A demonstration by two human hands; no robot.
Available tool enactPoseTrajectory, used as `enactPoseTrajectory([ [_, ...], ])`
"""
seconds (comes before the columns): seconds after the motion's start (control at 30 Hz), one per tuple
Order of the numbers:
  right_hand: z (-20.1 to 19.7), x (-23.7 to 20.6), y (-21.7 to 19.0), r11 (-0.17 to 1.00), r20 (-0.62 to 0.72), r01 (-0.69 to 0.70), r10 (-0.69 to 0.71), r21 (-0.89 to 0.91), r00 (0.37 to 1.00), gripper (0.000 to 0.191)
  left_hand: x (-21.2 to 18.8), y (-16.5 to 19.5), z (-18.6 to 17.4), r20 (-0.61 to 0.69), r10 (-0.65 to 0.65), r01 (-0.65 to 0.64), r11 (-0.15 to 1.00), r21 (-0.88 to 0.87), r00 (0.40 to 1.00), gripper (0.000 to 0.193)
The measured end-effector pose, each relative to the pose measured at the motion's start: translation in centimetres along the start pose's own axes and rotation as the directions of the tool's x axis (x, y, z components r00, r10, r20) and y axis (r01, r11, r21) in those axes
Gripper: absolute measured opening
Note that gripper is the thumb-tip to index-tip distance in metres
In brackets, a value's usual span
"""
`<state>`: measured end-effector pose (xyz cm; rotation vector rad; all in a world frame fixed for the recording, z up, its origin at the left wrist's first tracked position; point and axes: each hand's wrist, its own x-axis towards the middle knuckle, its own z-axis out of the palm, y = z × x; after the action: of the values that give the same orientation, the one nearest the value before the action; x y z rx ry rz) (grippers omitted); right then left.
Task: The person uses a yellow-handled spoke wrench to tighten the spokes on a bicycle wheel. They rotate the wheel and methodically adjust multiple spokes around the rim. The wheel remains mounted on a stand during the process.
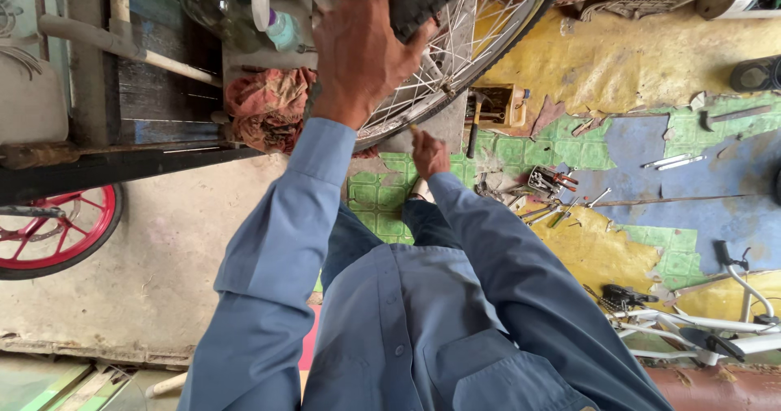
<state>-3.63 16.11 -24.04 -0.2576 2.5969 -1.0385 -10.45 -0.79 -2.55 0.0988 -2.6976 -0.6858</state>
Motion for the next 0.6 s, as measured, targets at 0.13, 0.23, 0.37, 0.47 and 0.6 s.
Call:
enactPoseTrajectory([
  [0.13,-1.3,0.4,-0.7,0.969,0.153,-0.103,0.139,-0.224,0.978,0.044,-1.0,0.9,0.8,0.068,-0.026,0.023,0.999,0.043,0.997,0.056],
  [0.23,-2.6,1.3,-0.1,0.926,-0.124,0.265,-0.307,-0.269,0.944,0.036,-2.3,1.9,1.3,0.077,-0.03,0.027,0.999,0.034,0.997,0.055],
  [0.37,-3.6,2.7,0.9,0.914,0.162,0.277,-0.237,-0.298,0.958,0.041,-3.2,2.9,1.9,0.08,-0.03,0.033,0.999,-0.034,0.996,0.055],
  [0.47,-3.5,3.1,0.9,0.907,0.179,0.174,-0.112,-0.383,0.977,0.035,-3.2,3.2,2.2,0.056,-0.031,0.034,0.999,-0.04,0.998,0.063],
  [0.6,-3.4,3.1,0.7,0.897,0.243,0.249,-0.166,-0.366,0.956,0.032,-3.2,3.2,2.1,0.076,-0.049,0.049,0.999,0.004,0.996,0.058],
])
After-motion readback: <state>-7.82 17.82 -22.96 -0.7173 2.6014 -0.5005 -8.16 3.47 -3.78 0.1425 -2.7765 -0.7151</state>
